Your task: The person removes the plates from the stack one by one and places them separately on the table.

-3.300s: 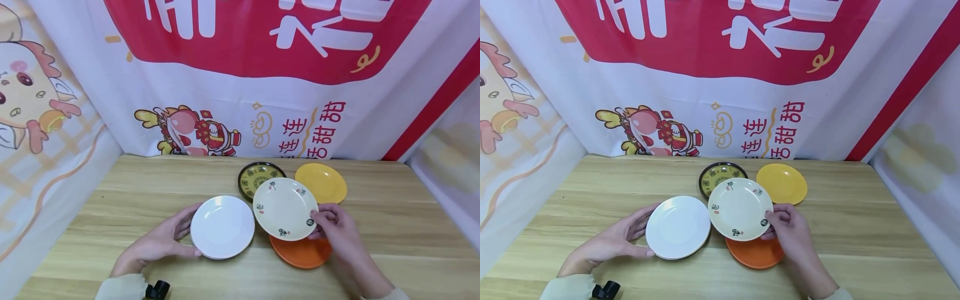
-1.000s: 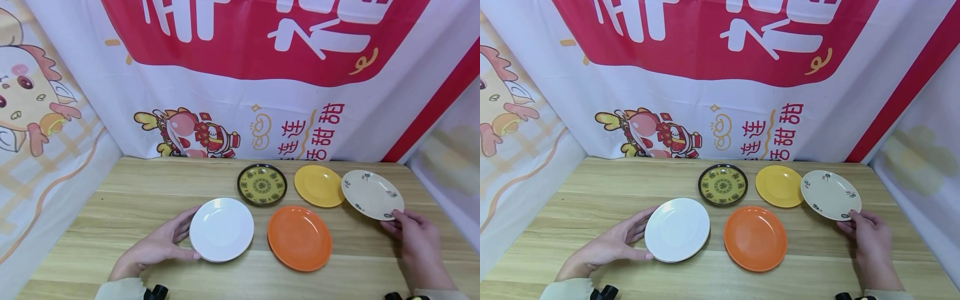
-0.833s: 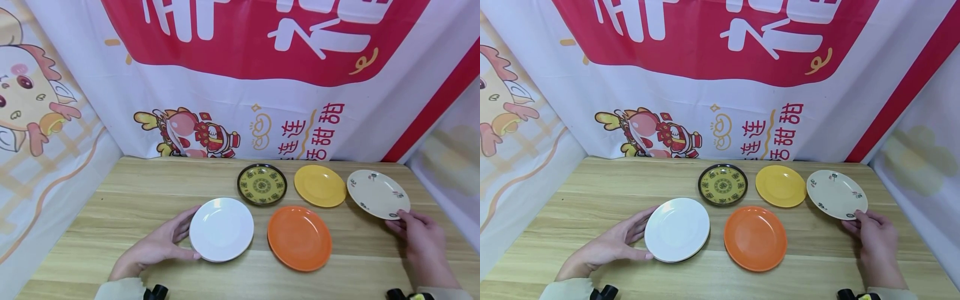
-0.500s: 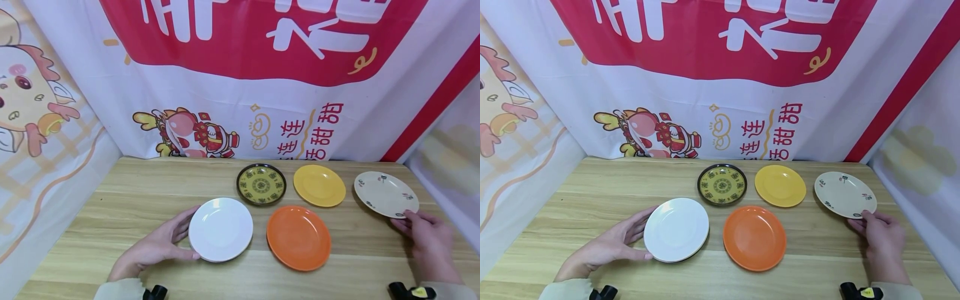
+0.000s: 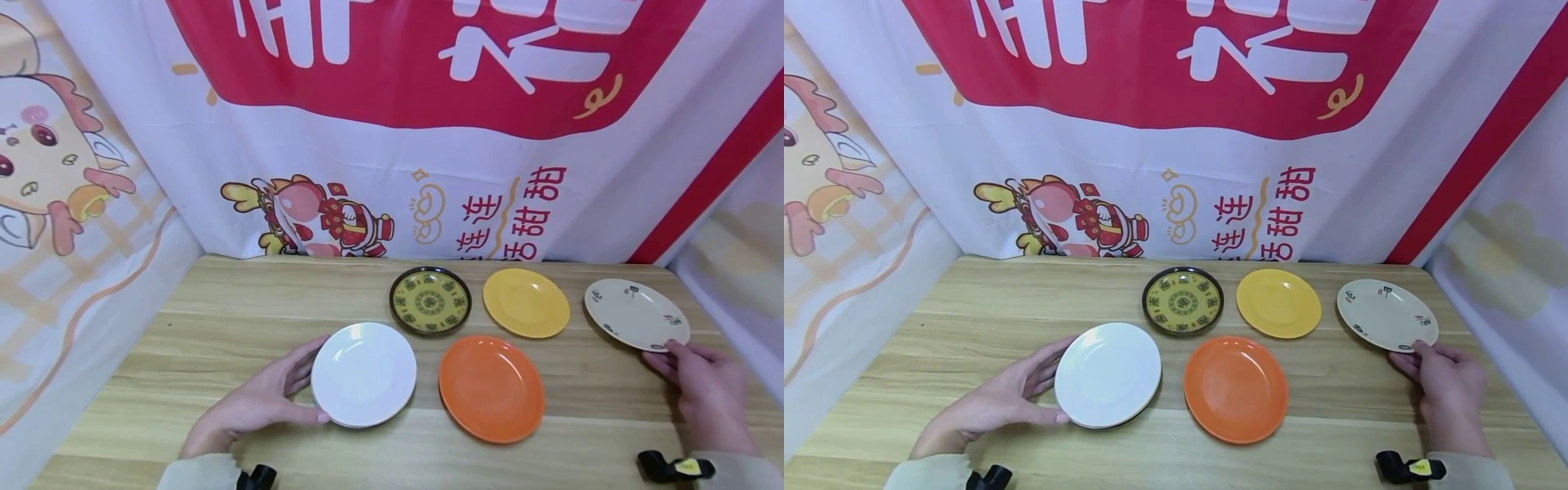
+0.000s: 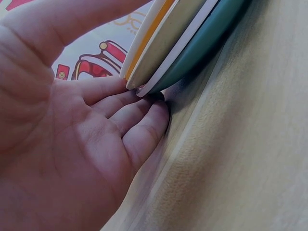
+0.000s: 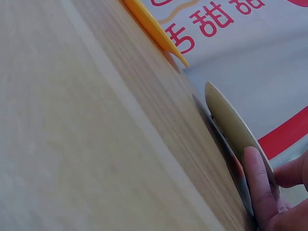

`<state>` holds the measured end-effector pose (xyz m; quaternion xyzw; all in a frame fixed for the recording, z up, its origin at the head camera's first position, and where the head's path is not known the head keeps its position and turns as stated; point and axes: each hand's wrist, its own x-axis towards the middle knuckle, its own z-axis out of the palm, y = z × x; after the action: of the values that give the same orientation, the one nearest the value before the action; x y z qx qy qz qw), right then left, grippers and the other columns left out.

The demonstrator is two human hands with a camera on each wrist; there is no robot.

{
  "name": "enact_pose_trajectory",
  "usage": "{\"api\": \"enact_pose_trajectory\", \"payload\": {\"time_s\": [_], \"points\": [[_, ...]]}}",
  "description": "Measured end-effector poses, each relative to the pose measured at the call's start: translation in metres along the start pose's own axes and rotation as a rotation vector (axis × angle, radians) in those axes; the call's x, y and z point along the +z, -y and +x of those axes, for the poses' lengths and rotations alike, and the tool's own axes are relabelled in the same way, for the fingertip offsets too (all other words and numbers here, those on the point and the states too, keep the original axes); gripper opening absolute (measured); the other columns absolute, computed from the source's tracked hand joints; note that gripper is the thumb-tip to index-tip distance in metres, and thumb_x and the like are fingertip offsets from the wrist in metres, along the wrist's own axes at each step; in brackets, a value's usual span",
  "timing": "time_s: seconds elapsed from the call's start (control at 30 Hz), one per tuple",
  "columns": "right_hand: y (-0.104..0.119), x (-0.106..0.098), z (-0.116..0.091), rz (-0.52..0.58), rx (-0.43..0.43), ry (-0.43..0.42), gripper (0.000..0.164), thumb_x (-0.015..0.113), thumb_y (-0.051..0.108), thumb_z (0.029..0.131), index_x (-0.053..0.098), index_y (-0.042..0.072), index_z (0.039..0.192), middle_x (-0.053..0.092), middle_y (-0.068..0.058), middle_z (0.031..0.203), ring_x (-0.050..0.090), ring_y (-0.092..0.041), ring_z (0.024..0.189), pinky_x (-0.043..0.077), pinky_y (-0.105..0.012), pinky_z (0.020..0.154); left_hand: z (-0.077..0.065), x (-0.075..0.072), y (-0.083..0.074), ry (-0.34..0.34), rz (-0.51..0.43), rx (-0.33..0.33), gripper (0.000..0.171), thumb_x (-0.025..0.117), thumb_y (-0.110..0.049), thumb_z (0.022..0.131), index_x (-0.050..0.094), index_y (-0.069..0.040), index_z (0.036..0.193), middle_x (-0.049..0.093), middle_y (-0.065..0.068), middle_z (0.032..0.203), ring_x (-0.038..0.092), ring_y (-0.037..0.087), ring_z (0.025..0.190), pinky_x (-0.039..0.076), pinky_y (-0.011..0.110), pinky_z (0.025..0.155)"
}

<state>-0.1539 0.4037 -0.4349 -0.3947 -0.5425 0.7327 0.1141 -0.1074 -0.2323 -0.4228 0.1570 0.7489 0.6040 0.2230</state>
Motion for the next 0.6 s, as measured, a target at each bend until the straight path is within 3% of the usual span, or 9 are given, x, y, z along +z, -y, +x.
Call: {"api": "enact_pose_trajectory", "payload": {"time_s": [0.2,0.6], "points": [[-0.0009,-0.0031,0.0050,-0.008,-0.017,0.037,0.017,0.062,0.003,0.104,0.063,0.014,0.092,0.069,0.004,0.066,0.077,-0.013,0.059,0.069,-0.026,0.068,0.0012,0.0003,0.0007,-0.010,0.018,-0.012,0.111,0.093,-0.012,0.083,0.025,-0.011,0.170,0.024,0.018,0.179,0.022,0.045,0.165,0.037,0.005,0.116],[-0.0010,-0.0027,0.0044,-0.100,-0.015,0.041,0.007,0.068,0.013,0.104,0.061,0.016,0.104,0.071,0.007,0.063,0.077,-0.013,0.057,0.068,-0.029,0.064,0.0009,0.0011,0.0002,-0.003,0.014,-0.004,0.110,0.093,-0.011,0.084,0.025,-0.011,0.171,0.024,0.018,0.179,0.022,0.045,0.165,0.037,0.005,0.117]]}}
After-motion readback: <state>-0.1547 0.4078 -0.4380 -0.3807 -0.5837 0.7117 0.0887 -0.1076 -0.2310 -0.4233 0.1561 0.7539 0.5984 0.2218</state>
